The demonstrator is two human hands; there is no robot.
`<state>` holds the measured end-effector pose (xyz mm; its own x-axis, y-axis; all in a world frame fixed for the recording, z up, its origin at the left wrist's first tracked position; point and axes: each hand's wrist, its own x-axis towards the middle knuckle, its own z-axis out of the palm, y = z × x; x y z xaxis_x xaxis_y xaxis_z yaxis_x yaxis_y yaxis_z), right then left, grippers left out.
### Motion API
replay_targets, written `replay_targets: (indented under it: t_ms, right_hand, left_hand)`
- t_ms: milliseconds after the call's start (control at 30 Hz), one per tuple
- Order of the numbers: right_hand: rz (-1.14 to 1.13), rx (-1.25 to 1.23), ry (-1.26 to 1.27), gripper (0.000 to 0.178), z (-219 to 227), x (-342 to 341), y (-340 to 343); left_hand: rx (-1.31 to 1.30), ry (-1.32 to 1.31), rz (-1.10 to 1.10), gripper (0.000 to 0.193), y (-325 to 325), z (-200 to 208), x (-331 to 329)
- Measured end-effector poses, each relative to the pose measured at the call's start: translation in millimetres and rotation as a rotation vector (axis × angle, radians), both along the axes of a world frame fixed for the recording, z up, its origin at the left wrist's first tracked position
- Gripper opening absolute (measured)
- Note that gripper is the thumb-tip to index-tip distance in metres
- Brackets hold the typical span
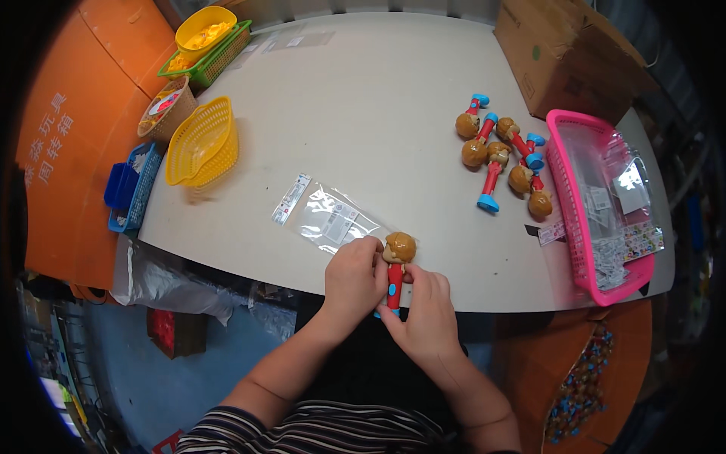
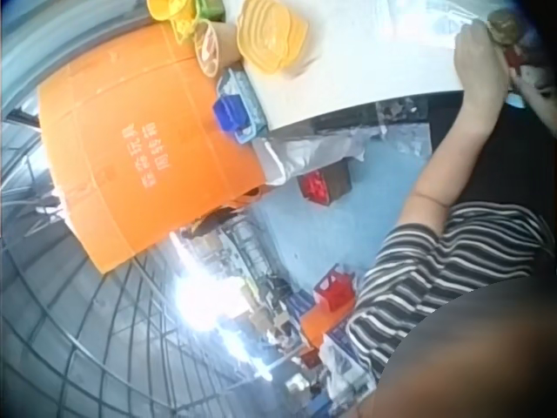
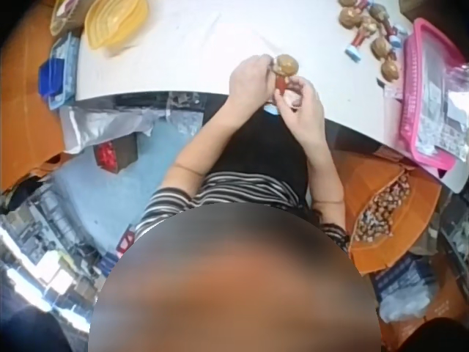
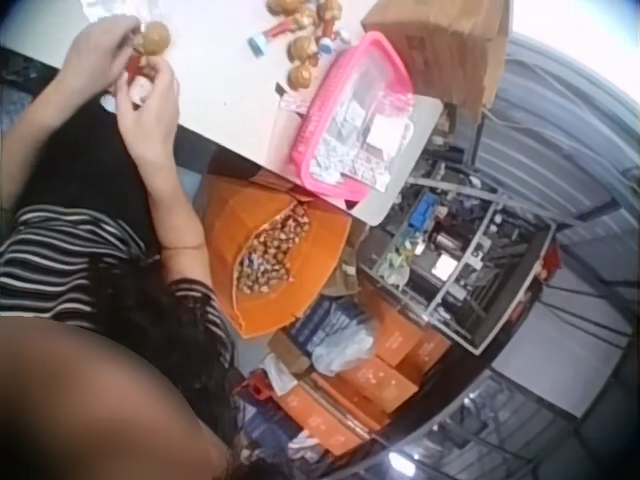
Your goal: Packaging small handheld toys into plastic bags and sealing them at a workstation.
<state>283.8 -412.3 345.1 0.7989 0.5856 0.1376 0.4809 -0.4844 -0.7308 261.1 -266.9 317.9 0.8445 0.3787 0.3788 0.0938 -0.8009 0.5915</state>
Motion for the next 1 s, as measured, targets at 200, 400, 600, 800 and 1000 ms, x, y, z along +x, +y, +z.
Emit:
replay_targets:
  t_ms: [200,400,600,800,1000]
  right_hand:
    - [-0.142,0.396,0.518,0.044,-1.5,8.7,-11.2]
    - [0.003,0.121,-0.031,0.035,9.9,19.2,-18.4]
    - [0.059,-0.041,-0.523,0.033,4.9,30.5,-23.6]
    - [0.189,-0.067,-0.534,0.035,3.0,31.9,-27.9]
    - [0.181,-0.091,-0.543,0.038,-2.3,30.1,-27.6]
  left_hand:
    - [-0.047,-0.025,-0.047,0.009,7.0,4.9,-4.8]
    - [-0.197,-0.002,-0.114,0.009,12.8,15.0,-12.4]
    - [-0.325,0.001,-0.138,0.008,19.8,20.0,-17.6]
    - [-0.422,-0.017,-0.130,0.008,20.2,27.7,-18.8]
    - [-0.318,-0.043,-0.166,0.009,17.2,28.3,-19.0]
